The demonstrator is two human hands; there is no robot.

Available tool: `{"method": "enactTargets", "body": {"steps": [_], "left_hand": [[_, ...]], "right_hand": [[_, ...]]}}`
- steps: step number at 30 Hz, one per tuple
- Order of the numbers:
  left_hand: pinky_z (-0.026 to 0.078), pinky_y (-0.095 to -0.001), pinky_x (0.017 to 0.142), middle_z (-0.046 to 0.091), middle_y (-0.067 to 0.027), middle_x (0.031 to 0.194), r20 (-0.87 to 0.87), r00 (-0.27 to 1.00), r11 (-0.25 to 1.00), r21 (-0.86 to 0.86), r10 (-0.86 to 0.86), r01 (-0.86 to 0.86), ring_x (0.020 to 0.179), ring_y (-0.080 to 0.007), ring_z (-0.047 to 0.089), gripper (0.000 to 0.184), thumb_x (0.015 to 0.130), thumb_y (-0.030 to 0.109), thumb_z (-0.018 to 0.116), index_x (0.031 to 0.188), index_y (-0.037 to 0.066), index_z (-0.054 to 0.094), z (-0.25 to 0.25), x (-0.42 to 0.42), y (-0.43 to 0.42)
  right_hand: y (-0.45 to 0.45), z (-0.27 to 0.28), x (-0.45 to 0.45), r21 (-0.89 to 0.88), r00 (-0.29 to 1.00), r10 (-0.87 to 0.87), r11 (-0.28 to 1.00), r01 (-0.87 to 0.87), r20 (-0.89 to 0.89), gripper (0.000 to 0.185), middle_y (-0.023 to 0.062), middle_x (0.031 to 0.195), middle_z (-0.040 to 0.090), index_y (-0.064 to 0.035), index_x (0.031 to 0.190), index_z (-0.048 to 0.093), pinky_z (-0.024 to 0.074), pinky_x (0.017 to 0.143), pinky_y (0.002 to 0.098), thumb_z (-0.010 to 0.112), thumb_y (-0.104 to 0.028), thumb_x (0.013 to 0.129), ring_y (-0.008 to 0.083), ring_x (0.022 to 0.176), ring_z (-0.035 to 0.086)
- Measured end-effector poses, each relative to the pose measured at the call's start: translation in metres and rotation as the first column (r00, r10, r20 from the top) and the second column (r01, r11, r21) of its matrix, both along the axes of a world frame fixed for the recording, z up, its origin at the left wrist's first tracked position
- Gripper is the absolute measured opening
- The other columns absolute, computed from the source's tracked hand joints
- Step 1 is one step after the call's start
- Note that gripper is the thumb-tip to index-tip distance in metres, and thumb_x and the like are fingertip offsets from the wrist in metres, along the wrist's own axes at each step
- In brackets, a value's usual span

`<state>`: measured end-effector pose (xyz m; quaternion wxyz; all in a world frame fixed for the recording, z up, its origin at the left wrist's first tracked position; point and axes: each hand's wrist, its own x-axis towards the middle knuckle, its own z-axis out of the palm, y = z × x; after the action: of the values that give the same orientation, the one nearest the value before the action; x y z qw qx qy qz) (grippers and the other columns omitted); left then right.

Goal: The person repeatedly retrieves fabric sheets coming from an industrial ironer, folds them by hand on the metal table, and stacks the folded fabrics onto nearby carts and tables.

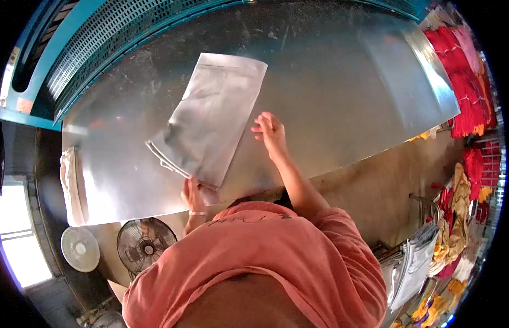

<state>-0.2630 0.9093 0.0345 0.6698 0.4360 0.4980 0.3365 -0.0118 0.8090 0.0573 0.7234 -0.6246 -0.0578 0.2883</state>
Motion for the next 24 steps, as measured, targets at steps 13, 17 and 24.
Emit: {"method": "enactTargets", "body": {"steps": [13,17,24], "left_hand": [[0.044,-0.0312,0.086,0.058,-0.0104,0.107,-0.148,0.762,0.726,0.235,-0.630,0.646,0.096,-0.0194,0.054,0.029,0.080,0.014,0.063,0.103,-0.004,0.059,-0.057,0.018,0.091],[0.042,-0.0328,0.089,0.054,-0.0124,0.114,-0.115,0.672,0.675,0.020,-0.731,0.738,0.101,-0.0216,0.052,0.043,0.077,0.008,0.064,0.115,-0.006,0.049,0.056,0.054,0.034],[0.040,-0.0311,0.086,0.054,-0.0099,0.110,-0.055,0.077,0.077,0.016,-0.995,0.997,0.097,-0.0199,0.051,0.049,0.073,0.010,0.065,0.117,-0.002,0.048,0.150,0.090,-0.102]], "right_hand": [[0.011,-0.005,-0.024,0.066,0.985,-0.143,0.987,0.149,-0.093,0.028,0.0028,0.059,0.054,-0.0004,0.078,0.060,0.0373,0.037,0.0243,0.063,-0.028,0.079,0.0100,0.041,0.047],[-0.078,-0.007,-0.081,0.114,0.862,-0.416,0.879,0.462,-0.291,0.023,-0.0003,0.060,0.051,-0.0045,0.081,0.059,0.0332,0.037,0.0234,0.059,-0.027,0.083,0.0096,0.044,0.046],[-0.260,-0.002,-0.190,-0.007,0.484,-0.825,0.508,0.861,-0.290,0.023,0.0022,0.071,0.058,-0.0018,0.088,0.060,0.0412,0.045,0.0272,0.057,-0.024,0.084,0.0128,0.056,0.053]]}}
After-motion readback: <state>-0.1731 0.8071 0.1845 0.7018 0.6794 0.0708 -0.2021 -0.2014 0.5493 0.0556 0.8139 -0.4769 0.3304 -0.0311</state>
